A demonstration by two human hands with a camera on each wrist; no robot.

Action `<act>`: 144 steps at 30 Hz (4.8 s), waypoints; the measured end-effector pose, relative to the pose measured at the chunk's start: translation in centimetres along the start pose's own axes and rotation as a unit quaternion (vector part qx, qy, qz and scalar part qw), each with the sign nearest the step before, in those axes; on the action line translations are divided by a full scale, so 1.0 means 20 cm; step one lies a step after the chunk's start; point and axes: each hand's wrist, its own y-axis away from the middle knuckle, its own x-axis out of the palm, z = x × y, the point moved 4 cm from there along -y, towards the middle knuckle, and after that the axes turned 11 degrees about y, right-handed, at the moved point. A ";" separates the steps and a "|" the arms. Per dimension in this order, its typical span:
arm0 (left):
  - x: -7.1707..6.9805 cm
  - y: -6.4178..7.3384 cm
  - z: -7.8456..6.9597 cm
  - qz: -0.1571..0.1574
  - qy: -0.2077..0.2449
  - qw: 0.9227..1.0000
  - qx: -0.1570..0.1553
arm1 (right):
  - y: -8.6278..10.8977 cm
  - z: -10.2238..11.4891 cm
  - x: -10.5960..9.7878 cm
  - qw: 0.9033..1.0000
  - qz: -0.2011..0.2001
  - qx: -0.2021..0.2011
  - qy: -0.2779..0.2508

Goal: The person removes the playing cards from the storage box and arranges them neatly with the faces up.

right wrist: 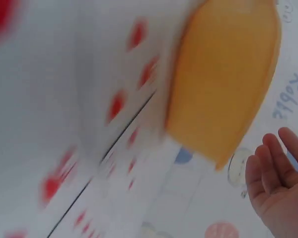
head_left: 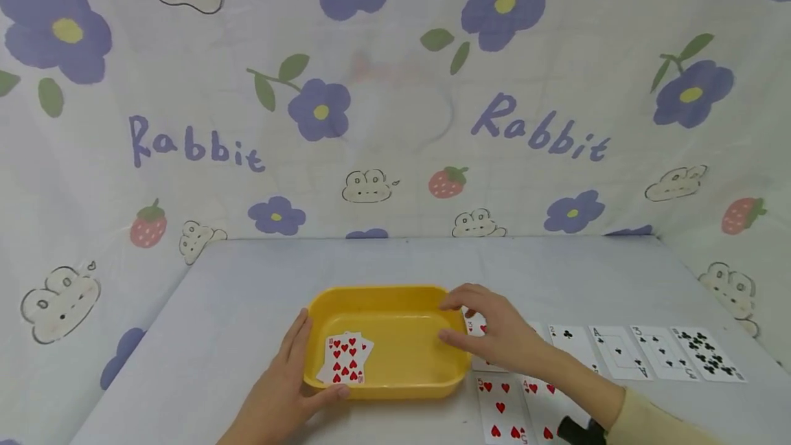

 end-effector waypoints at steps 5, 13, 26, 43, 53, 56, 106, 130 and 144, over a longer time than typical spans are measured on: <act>0.00 0.01 0.02 0.000 0.010 1.000 -0.004 | -0.14 0.13 0.18 0.998 0.027 -0.002 -0.052; 0.01 0.00 0.02 -0.001 0.013 1.000 0.008 | -0.23 0.23 0.39 0.993 0.106 0.041 -0.036; 0.01 0.00 0.01 -0.003 0.010 1.000 0.022 | -0.30 0.24 0.53 0.987 0.157 0.026 -0.013; 0.00 0.00 -0.01 0.003 0.011 1.000 0.019 | -0.35 0.24 0.62 0.971 0.217 -0.011 0.098; 0.00 0.00 0.00 0.002 0.017 1.000 0.024 | -0.35 0.25 0.63 0.974 0.209 -0.011 0.088; 0.00 0.00 -0.01 0.001 0.020 1.000 0.024 | -0.35 0.26 0.62 0.975 0.204 -0.019 0.088; 0.02 -0.01 0.00 0.008 0.017 1.000 -0.011 | -0.35 0.24 0.60 0.976 0.209 -0.024 0.065; 0.01 -0.02 -0.01 0.019 0.025 0.999 -0.022 | -0.32 0.22 0.55 0.970 0.174 0.029 0.170; 0.01 0.00 0.00 0.008 0.024 1.000 -0.005 | -0.31 0.25 0.54 0.977 0.137 -0.008 0.162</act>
